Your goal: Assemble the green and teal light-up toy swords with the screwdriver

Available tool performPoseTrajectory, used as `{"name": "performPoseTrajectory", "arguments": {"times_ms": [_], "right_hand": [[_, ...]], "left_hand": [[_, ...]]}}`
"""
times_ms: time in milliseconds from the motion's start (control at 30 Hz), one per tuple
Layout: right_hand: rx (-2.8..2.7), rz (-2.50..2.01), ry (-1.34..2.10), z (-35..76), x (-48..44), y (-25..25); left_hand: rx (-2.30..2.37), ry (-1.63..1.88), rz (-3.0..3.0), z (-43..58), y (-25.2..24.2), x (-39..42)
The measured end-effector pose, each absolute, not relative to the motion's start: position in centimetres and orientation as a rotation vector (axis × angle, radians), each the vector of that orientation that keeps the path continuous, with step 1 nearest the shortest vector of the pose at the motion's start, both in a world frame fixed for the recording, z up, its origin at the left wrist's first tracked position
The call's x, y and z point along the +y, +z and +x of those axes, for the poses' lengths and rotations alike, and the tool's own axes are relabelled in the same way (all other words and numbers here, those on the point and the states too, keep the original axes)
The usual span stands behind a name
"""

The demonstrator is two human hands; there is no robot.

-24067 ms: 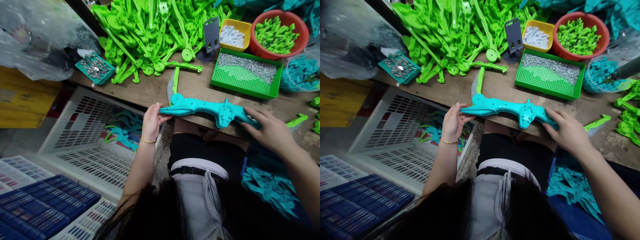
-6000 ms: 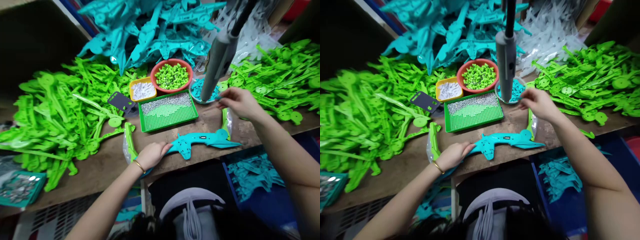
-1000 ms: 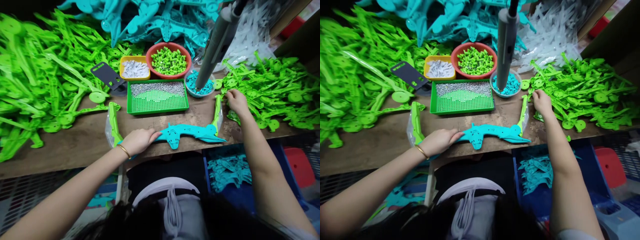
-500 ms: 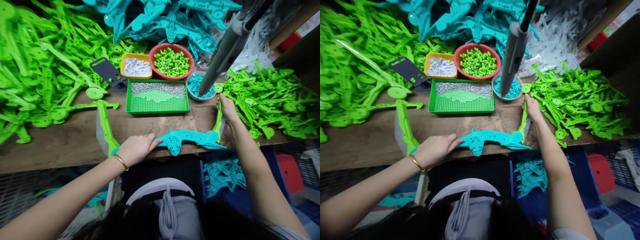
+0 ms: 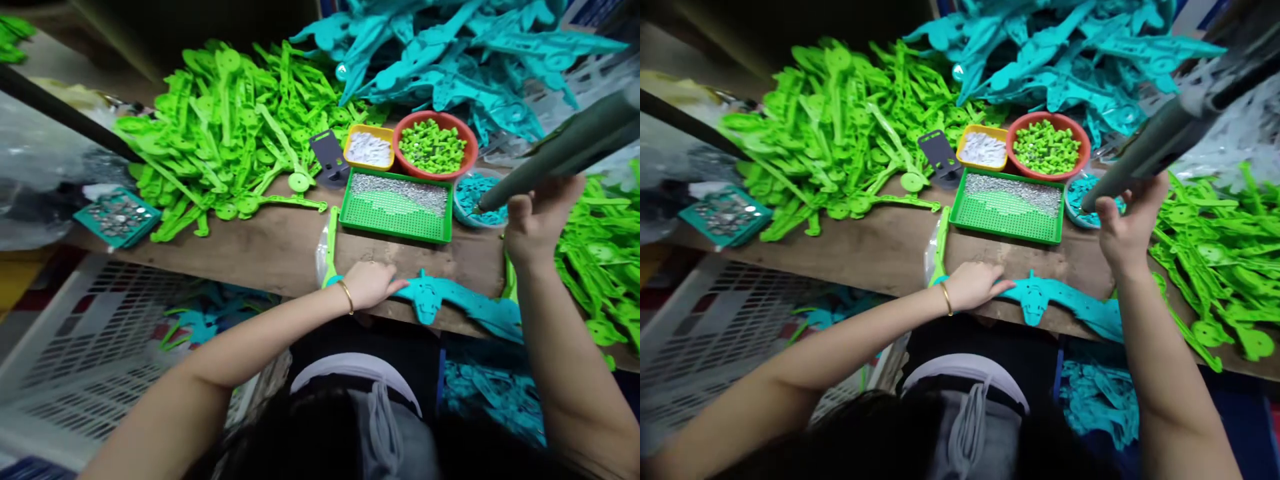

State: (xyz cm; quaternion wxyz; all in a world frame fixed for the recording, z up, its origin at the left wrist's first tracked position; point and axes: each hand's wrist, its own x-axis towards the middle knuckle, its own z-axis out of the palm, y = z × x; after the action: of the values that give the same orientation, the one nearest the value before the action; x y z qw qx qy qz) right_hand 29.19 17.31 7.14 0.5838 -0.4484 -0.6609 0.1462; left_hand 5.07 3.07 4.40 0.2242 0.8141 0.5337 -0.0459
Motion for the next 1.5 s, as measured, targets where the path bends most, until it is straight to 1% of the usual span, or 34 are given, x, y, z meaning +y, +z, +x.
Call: {"name": "performPoseTrajectory", "arguments": {"times_ms": [67, 133, 233, 300, 400, 500, 600, 733, 900, 1033, 1233, 1300, 1367, 1500], "right_hand": [[-1.453, -0.883, 0.431, 26.7, 18.2, 8.0], [-1.358, -0.814, 0.491, 24.7, 18.8, 8.7], [-1.287, -0.795, 0.557, 22.1, 18.7, 9.2], [-1.247, -0.785, 0.653, 19.9, 18.5, 9.3], [-1.099, -0.822, 0.772, 15.3, 18.3, 8.9], [-1.017, -0.858, 0.769, 10.6, 18.3, 7.7], [-1.081, -0.87, 0.748, 7.6, 18.5, 6.2], [-1.141, -0.902, 0.713, 6.2, 18.7, 5.0], [-1.12, -0.862, 0.682, 5.7, 19.1, 4.7], [-1.137, -0.875, 0.696, 5.5, 19.2, 4.4], [-1.178, -0.928, 0.687, 5.5, 19.2, 4.0], [-1.183, -0.931, 0.691, 5.4, 19.1, 4.1], [-1.195, -0.927, 0.695, 5.3, 19.0, 4.6], [-1.204, -0.881, 0.643, 5.4, 18.9, 6.3]], "left_hand": [[1.45, 0.023, 2.311, 4.6, 4.4, 3.0], [1.547, 0.232, 2.282, 2.6, 4.7, 3.1], [2.022, 0.486, 1.92, -2.1, 4.8, 3.7], [2.21, 0.504, 1.731, -5.0, 4.6, 4.6], [2.091, 0.41, 1.709, -6.8, 4.1, 5.9], [2.011, 0.358, 1.659, -6.4, 4.0, 6.8], [2.008, 0.397, 1.556, -6.5, 3.9, 7.2], [1.854, 0.625, 1.444, -8.4, 2.8, 7.7], [1.538, 1.011, 0.911, -9.1, 1.6, 8.3], [1.278, 1.037, 0.514, -8.6, 1.6, 8.7], [1.289, 1.287, 0.456, -8.9, 1.0, 9.0], [1.276, 1.299, 0.395, -9.0, 0.8, 9.1], [1.28, 1.313, 0.376, -9.0, 0.8, 9.2], [1.342, 1.481, 0.453, -9.0, 0.7, 9.4]]}}
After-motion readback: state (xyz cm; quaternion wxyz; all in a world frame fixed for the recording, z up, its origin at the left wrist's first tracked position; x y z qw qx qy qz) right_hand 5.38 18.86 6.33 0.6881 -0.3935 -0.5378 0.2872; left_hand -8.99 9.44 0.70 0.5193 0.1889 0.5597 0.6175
